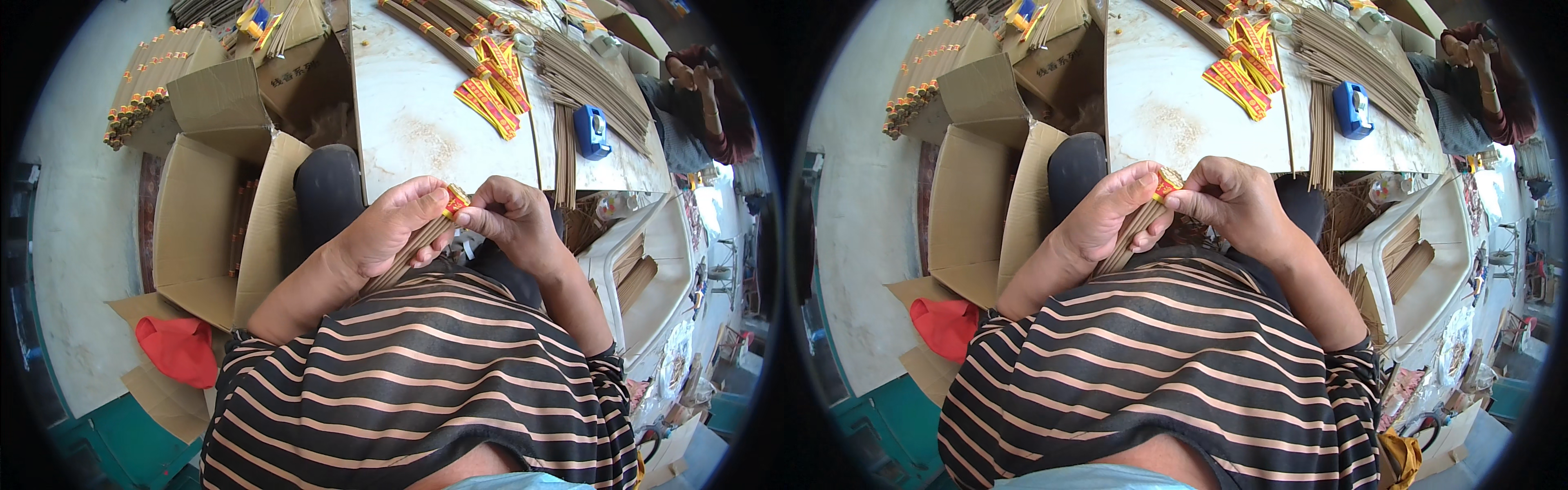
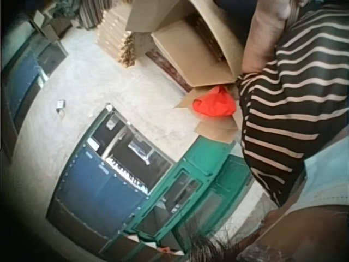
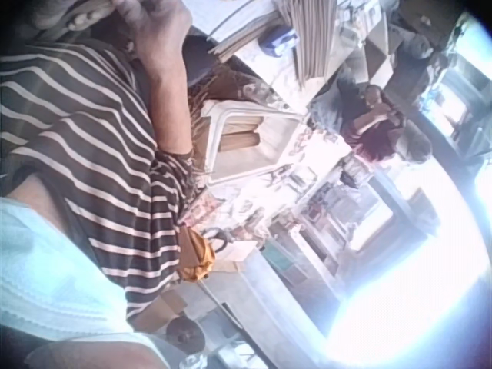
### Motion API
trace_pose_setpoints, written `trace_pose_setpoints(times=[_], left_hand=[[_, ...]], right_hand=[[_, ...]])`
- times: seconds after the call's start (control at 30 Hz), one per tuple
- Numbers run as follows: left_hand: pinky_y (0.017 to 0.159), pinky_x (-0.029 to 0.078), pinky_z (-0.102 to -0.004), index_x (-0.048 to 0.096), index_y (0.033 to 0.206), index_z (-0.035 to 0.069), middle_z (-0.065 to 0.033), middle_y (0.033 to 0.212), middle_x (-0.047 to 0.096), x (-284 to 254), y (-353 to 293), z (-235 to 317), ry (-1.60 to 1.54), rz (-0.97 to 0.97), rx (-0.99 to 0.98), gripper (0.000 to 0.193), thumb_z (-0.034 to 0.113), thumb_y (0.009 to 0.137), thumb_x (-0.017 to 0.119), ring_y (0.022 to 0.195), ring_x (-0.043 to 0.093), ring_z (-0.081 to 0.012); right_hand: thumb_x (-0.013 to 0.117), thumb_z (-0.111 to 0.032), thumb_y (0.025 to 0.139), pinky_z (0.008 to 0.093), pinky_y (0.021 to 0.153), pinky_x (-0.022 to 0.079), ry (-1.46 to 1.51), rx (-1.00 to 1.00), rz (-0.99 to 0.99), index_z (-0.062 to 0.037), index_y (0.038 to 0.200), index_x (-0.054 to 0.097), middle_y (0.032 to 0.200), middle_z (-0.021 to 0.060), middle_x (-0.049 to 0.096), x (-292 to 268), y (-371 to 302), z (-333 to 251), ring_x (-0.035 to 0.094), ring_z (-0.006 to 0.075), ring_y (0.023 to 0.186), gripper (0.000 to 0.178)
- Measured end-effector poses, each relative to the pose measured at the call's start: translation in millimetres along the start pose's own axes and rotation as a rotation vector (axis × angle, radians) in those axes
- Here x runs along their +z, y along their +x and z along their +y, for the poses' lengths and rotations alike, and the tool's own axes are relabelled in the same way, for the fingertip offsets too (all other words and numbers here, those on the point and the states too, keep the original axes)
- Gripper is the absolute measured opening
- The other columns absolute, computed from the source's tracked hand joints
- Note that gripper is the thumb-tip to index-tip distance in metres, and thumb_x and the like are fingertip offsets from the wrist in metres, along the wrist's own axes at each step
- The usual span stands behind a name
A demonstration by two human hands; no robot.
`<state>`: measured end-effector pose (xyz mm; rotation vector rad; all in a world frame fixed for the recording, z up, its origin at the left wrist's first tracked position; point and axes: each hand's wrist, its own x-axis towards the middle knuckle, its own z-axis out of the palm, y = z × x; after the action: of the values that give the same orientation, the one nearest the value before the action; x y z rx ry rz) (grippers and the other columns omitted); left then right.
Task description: The person gathers thin wooden sticks, aligns them into bundles, wraps each bundle with a yellow and red paper label, and places the finished bundles into a cardboard box. The person repeats this process multiple times.
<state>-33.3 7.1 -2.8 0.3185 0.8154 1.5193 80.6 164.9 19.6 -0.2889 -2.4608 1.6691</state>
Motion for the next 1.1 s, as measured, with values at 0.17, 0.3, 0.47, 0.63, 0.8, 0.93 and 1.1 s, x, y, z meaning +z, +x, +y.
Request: trace_pose_setpoints(times=[0.17, 0.3, 0.47, 0.63, 0.8, 0.93, 1.1], left_hand=[[0.042, 0.041, -0.0167, 0.044, 0.105, 0.005, -0.0074, 0.069, 0.054, -0.6, 2.1, -0.3, -0.083, -0.030, -0.010, 0.028, 0.030, 0.094, 0.047, 0.048, 0.048, -0.0081], [0.042, 0.042, -0.0172, 0.044, 0.106, 0.005, -0.0080, 0.070, 0.054, -2.9, 4.6, -0.7, -0.151, -0.098, -0.043, 0.029, 0.032, 0.094, 0.045, 0.047, 0.048, -0.0084], [0.042, 0.042, -0.0176, 0.044, 0.106, 0.006, -0.0092, 0.069, 0.054, -6.3, 6.5, -1.6, -0.202, -0.173, -0.058, 0.031, 0.034, 0.095, 0.043, 0.046, 0.048, -0.0091], [0.038, 0.036, -0.0212, 0.044, 0.099, 0.003, -0.0107, 0.066, 0.052, -5.4, 7.5, 2.1, -0.239, -0.216, -0.085, 0.033, 0.036, 0.094, 0.042, 0.043, 0.046, -0.0105], [0.038, 0.036, -0.0215, 0.045, 0.101, -0.001, -0.0114, 0.066, 0.052, -10.9, 11.4, -3.5, -0.357, -0.339, -0.123, 0.038, 0.036, 0.093, 0.043, 0.043, 0.047, -0.0110], [0.037, 0.037, -0.0219, 0.045, 0.103, -0.002, -0.0110, 0.064, 0.051, -12.6, 15.4, -4.5, -0.409, -0.416, -0.168, 0.040, 0.037, 0.094, 0.042, 0.042, 0.046, -0.0112], [0.037, 0.038, -0.0212, 0.044, 0.106, -0.001, -0.0108, 0.066, 0.052, -15.7, 19.5, -9.9, -0.508, -0.535, -0.218, 0.040, 0.037, 0.095, 0.040, 0.042, 0.046, -0.0103]], right_hand=[[0.072, -0.023, 0.075, 0.0220, 0.050, 0.043, 0.088, -0.007, 0.030, -0.0022, 0.073, 0.059, 0.064, 0.0025, 0.056, 3.4, 1.4, 10.4, 0.051, 0.0060, 0.058, 0.025], [0.074, -0.024, 0.073, 0.0224, 0.049, 0.043, 0.047, -0.062, 0.048, -0.0032, 0.071, 0.058, 0.062, 0.0020, 0.055, 2.5, 3.7, 13.7, 0.051, 0.0062, 0.057, 0.026], [0.075, -0.025, 0.071, 0.0226, 0.048, 0.040, 0.019, -0.119, 0.060, -0.0043, 0.069, 0.056, 0.060, 0.0004, 0.052, 2.7, 7.0, 18.3, 0.046, 0.0065, 0.055, 0.029], [0.076, -0.026, 0.071, 0.0218, 0.048, 0.039, 0.108, -0.116, 0.059, -0.0044, 0.071, 0.054, 0.060, -0.0011, 0.048, 3.1, 9.8, 25.2, 0.043, 0.0066, 0.055, 0.031], [0.076, -0.024, 0.070, 0.0214, 0.053, 0.039, 0.197, -0.189, 0.012, -0.0039, 0.078, 0.057, 0.065, -0.0005, 0.049, 2.6, 11.9, 24.0, 0.044, 0.0063, 0.060, 0.028], [0.076, -0.022, 0.069, 0.0230, 0.056, 0.040, 0.190, -0.316, -0.001, -0.0040, 0.082, 0.059, 0.067, -0.0004, 0.048, 2.1, 15.4, 32.8, 0.045, 0.0080, 0.062, 0.027], [0.074, -0.021, 0.071, 0.0254, 0.058, 0.041, 0.170, -0.411, -0.017, -0.0046, 0.081, 0.059, 0.068, 0.0006, 0.049, -0.1, 16.9, 32.3, 0.047, 0.0110, 0.062, 0.024]])
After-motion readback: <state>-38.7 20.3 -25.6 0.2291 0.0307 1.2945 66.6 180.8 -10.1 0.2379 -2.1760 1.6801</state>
